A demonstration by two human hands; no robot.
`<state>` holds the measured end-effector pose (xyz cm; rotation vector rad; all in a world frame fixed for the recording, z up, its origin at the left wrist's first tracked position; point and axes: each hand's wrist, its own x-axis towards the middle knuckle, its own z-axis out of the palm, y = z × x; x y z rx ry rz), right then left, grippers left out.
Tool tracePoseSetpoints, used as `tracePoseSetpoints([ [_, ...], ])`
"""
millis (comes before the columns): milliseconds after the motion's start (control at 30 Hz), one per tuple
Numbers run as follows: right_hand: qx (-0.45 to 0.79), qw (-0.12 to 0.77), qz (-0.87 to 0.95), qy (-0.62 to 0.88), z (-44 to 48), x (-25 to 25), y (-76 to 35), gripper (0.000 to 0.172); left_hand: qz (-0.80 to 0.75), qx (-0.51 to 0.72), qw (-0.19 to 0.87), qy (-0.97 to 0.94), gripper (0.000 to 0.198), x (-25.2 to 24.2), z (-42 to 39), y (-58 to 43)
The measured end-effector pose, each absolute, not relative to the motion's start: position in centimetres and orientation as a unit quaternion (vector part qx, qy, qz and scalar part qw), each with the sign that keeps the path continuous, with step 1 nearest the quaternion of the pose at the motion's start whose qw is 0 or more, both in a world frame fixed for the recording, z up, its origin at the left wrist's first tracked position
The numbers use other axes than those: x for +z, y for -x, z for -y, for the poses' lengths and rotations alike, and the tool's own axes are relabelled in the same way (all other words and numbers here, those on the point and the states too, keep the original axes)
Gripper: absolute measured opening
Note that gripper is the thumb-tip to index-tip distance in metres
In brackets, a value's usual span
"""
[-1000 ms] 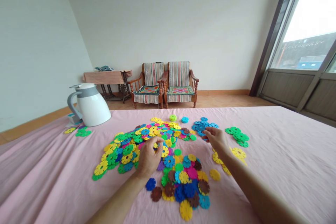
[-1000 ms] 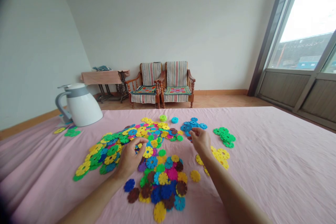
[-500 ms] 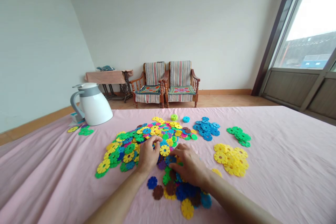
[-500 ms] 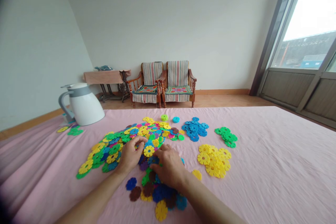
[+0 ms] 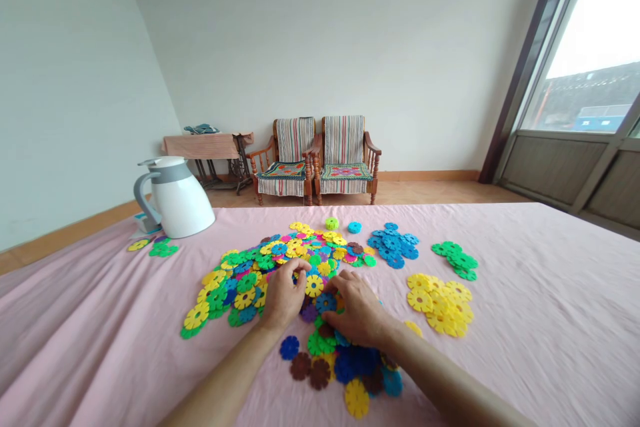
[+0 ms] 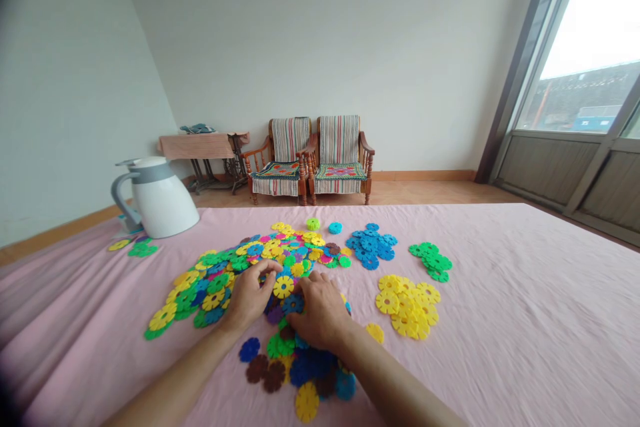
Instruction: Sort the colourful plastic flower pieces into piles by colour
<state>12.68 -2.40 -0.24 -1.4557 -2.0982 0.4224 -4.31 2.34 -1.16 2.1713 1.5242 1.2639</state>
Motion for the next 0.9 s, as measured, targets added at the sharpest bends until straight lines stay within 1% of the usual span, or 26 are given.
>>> tracePoseSetpoints([
  [100,0.165,0.299,0.771,0.537,2.4,-0.4,-12.5,0.027,-0.518,0.421,0.098,-0.738,0.02,-1.1,-2.3,4.3],
  [167,0.181,0.346,0.754,0.529,2.4,-0.6,-12.4,0.026,-0.518,0.419,0.096,-0.74,0.019,-1.1,-2.3,4.3],
  [300,0.231,0.419,0.704,0.524,1.2,-0.9,-13.3,0.012,-0.512,0.419,0.078,-0.746,0.016,-1.0,-2.3,4.4],
  [433,0.197,0.479,0.625,0.584,-1.2,-1.3,-17.3,0.001,-0.498,0.411,0.027,-0.763,0.012,-0.4,-2.0,4.4],
  [467,0.181,0.496,0.598,0.603,-1.7,-1.4,-18.6,0.003,-0.497,0.404,0.016,-0.768,0.011,-0.3,-1.9,4.4],
  [567,0.127,0.539,0.522,0.649,-2.8,-1.7,-21.9,0.018,-0.503,0.369,-0.004,-0.782,0.008,0.2,-1.5,4.3],
  [667,0.089,0.563,0.496,0.655,-2.9,-2.0,-23.1,0.027,-0.515,0.331,-0.016,-0.79,0.01,0.3,-1.0,4.2],
  [767,0.092,0.561,0.527,0.632,-2.5,-2.3,-22.3,0.024,-0.517,0.305,-0.025,-0.8,0.017,0.1,-0.7,4.1],
  [900,0.11,0.545,0.58,0.596,-1.7,-2.3,-20.1,0.021,-0.51,0.287,-0.02,-0.811,0.021,-0.1,-0.6,4.0],
])
